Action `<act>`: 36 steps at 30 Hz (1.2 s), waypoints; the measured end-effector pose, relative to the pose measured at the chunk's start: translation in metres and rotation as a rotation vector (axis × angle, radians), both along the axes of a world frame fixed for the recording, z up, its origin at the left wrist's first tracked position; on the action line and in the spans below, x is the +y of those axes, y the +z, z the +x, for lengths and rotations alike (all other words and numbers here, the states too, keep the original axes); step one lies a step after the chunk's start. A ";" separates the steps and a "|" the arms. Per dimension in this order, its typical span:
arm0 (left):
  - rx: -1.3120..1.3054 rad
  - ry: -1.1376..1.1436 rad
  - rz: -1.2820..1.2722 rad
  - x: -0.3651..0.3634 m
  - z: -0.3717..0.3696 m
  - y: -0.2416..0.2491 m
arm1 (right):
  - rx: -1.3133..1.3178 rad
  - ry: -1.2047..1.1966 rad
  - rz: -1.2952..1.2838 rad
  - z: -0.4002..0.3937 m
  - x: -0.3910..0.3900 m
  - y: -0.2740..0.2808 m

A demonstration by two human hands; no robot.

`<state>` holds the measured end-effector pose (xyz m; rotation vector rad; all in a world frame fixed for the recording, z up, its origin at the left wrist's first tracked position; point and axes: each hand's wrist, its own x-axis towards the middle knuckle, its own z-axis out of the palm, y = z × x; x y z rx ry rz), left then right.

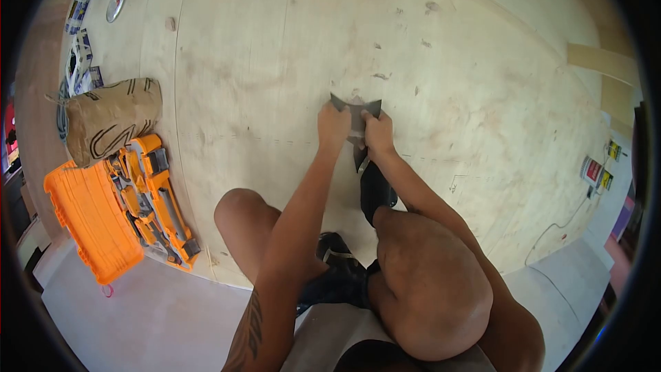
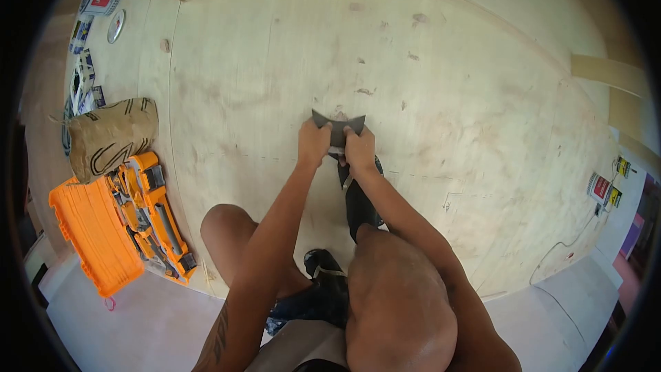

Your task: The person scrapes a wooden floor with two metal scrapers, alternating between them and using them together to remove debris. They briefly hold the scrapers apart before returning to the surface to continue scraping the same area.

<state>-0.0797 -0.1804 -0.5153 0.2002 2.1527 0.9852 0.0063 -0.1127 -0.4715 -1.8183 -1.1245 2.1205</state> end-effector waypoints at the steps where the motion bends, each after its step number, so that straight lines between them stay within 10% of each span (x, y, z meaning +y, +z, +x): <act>1: 0.094 -0.052 -0.009 0.004 -0.003 -0.001 | 0.007 -0.011 0.009 -0.002 0.001 -0.004; 6: 0.263 -0.084 0.020 0.008 0.004 0.016 | 0.094 0.108 0.044 0.009 0.011 -0.005; 8: -0.139 0.199 0.077 0.009 0.014 0.038 | 0.098 0.136 0.058 0.011 0.017 0.002; 20: -0.304 0.172 -0.115 0.026 0.012 0.031 | -0.013 0.128 -0.032 0.010 0.031 0.009; 28: 0.184 0.101 0.139 0.032 0.007 0.003 | 0.088 0.089 0.164 0.001 0.032 -0.008; 31: -0.202 -0.079 -0.087 0.021 0.002 0.038 | 0.018 0.185 0.079 0.017 0.030 0.002; 36: -0.080 0.174 0.109 -0.004 0.021 0.010 | -0.030 0.171 0.015 0.014 0.005 0.009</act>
